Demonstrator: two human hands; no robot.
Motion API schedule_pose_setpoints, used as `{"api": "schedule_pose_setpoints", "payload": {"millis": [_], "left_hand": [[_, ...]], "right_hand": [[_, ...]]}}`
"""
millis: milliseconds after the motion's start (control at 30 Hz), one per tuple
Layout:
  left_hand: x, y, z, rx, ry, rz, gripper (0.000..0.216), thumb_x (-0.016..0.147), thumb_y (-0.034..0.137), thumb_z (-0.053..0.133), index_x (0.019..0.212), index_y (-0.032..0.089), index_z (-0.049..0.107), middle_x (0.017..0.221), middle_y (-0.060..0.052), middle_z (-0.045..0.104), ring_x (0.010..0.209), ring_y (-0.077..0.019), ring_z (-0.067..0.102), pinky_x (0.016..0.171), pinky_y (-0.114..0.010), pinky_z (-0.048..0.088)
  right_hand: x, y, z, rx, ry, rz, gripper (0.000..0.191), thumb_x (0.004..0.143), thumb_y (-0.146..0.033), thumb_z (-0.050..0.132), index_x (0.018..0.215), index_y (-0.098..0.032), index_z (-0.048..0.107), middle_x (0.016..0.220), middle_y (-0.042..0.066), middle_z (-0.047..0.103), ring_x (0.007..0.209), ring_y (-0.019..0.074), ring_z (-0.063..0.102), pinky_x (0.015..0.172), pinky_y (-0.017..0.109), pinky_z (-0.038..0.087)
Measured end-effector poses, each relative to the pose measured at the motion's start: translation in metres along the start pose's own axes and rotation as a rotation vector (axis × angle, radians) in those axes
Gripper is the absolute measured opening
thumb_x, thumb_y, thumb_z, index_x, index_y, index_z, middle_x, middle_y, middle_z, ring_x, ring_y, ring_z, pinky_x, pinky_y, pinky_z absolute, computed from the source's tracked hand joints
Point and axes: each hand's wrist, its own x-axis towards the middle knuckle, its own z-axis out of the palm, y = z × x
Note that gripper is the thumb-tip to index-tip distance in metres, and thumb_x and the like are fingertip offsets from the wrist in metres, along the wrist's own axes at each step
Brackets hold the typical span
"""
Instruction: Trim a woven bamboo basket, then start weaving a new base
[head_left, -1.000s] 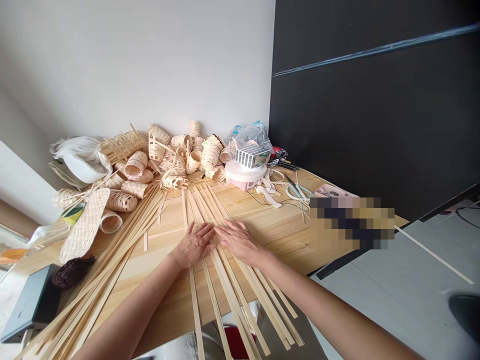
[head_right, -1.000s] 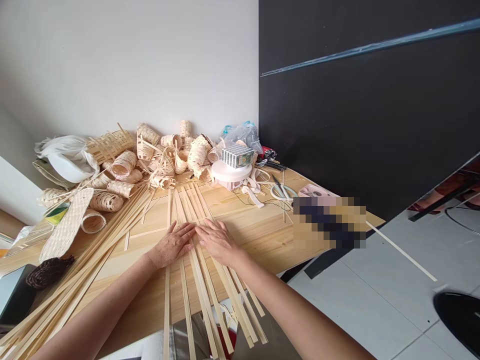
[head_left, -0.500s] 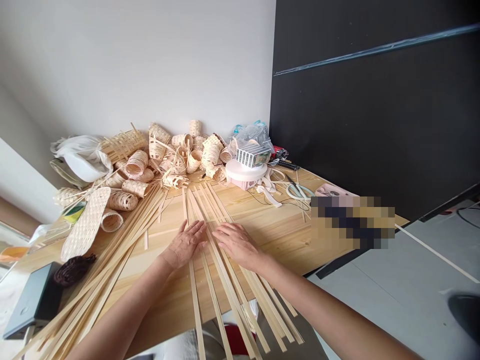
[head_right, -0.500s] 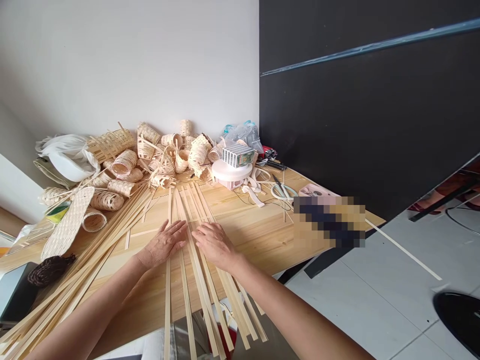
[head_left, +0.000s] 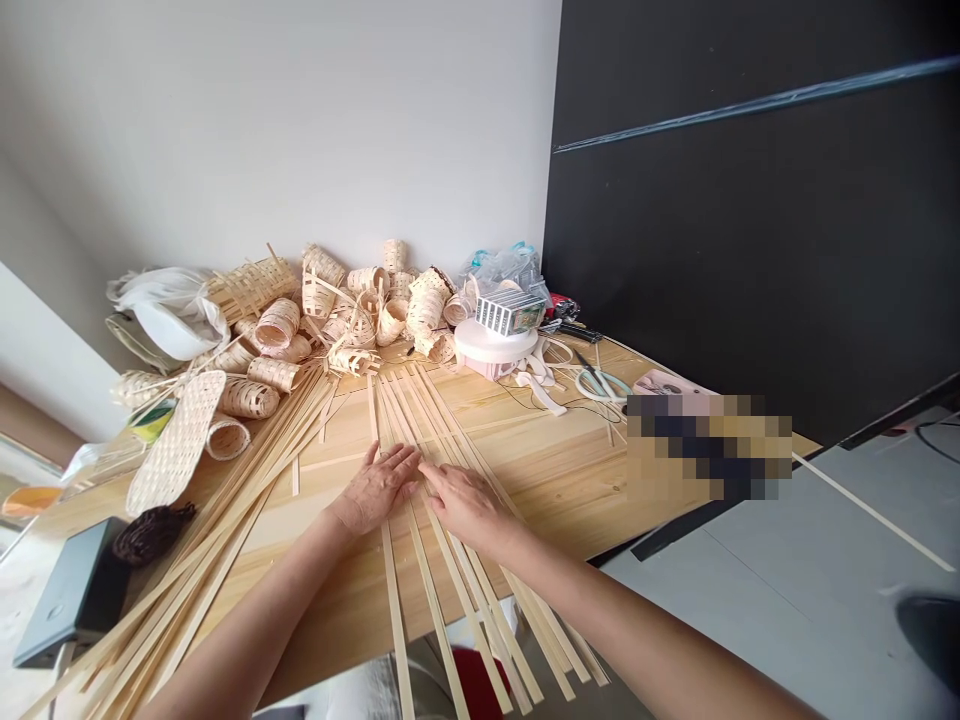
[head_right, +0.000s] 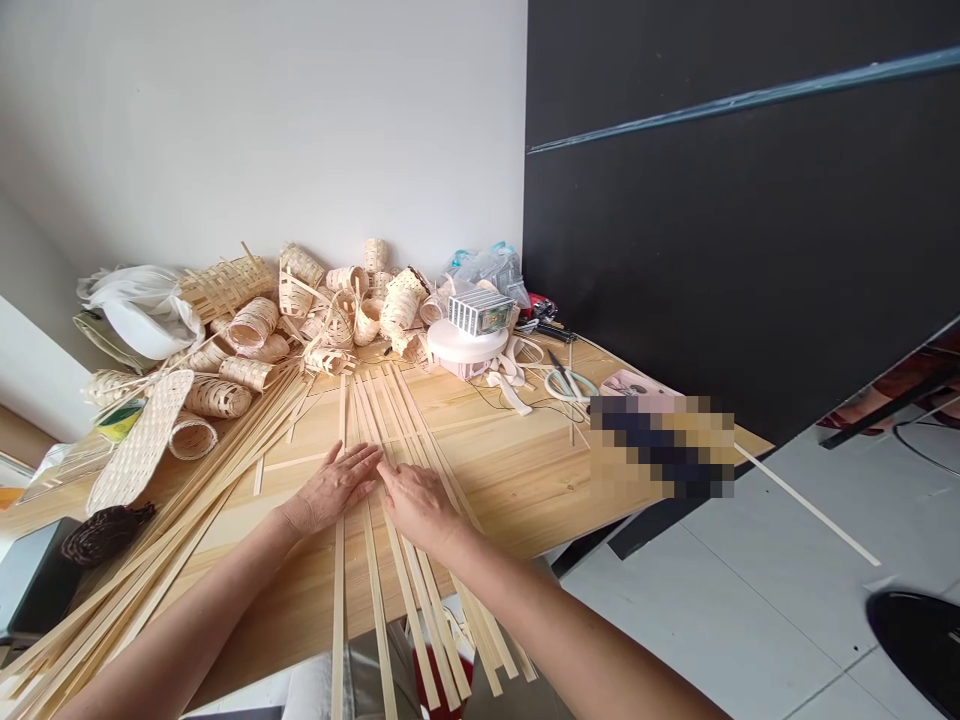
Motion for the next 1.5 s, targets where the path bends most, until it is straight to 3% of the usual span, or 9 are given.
{"api": "schedule_pose_setpoints", "payload": {"millis": [333, 533, 767, 933, 1133, 1500], "left_hand": [[0.002, 0.002, 0.001, -0.021, 0.009, 0.01, 0.041, 0.091, 0.034, 0.03, 0.128, 0.018, 0.038, 0.131, -0.01, 0.045, 0.125, -0.0227, 0.035, 0.103, -0.051, 0.021], [0.003, 0.002, 0.001, -0.037, -0.006, 0.027, 0.042, 0.091, 0.033, 0.032, 0.129, 0.017, 0.036, 0.133, -0.01, 0.043, 0.126, -0.0234, 0.033, 0.103, -0.053, 0.02], [0.003, 0.003, 0.002, -0.044, -0.008, 0.017, 0.041, 0.091, 0.034, 0.032, 0.129, 0.021, 0.037, 0.133, -0.009, 0.043, 0.126, -0.0227, 0.033, 0.102, -0.053, 0.02], [0.002, 0.003, 0.0, -0.029, -0.003, 0.015, 0.041, 0.091, 0.033, 0.031, 0.13, 0.02, 0.036, 0.134, -0.008, 0.042, 0.126, -0.0222, 0.033, 0.103, -0.052, 0.02], [0.006, 0.002, 0.003, -0.003, 0.003, 0.003, 0.043, 0.09, 0.034, 0.034, 0.131, 0.021, 0.035, 0.137, -0.008, 0.038, 0.128, -0.0255, 0.03, 0.103, -0.052, 0.02], [0.009, 0.003, 0.01, 0.002, 0.024, -0.009, 0.042, 0.09, 0.035, 0.035, 0.13, 0.021, 0.038, 0.135, -0.008, 0.04, 0.127, -0.0257, 0.031, 0.101, -0.053, 0.022]], "right_hand": [[0.002, 0.001, 0.006, 0.011, -0.006, 0.022, 0.023, 0.081, -0.014, 0.04, 0.1, -0.019, 0.052, 0.083, 0.006, 0.063, 0.074, 0.0189, 0.059, 0.06, 0.027, 0.04], [0.001, 0.004, 0.009, 0.027, 0.031, 0.04, 0.027, 0.079, -0.01, 0.04, 0.104, -0.018, 0.05, 0.094, 0.007, 0.06, 0.084, 0.0185, 0.057, 0.068, 0.026, 0.041], [0.001, 0.007, 0.006, 0.041, 0.05, 0.02, 0.025, 0.078, -0.007, 0.044, 0.099, -0.018, 0.052, 0.093, 0.005, 0.058, 0.084, 0.0161, 0.055, 0.071, 0.024, 0.041], [0.003, 0.019, 0.002, 0.026, 0.079, 0.01, 0.018, 0.081, -0.012, 0.043, 0.092, -0.018, 0.056, 0.093, 0.008, 0.059, 0.09, 0.0197, 0.052, 0.078, 0.03, 0.04], [0.01, 0.044, 0.006, 0.046, 0.096, -0.063, 0.03, 0.082, -0.016, 0.044, 0.111, -0.014, 0.054, 0.12, 0.009, 0.054, 0.115, 0.0212, 0.04, 0.096, 0.035, 0.03], [0.016, 0.06, 0.024, 0.065, 0.123, -0.088, 0.032, 0.086, -0.02, 0.041, 0.116, -0.017, 0.053, 0.125, 0.007, 0.052, 0.119, 0.0219, 0.038, 0.093, 0.04, 0.031]]}}
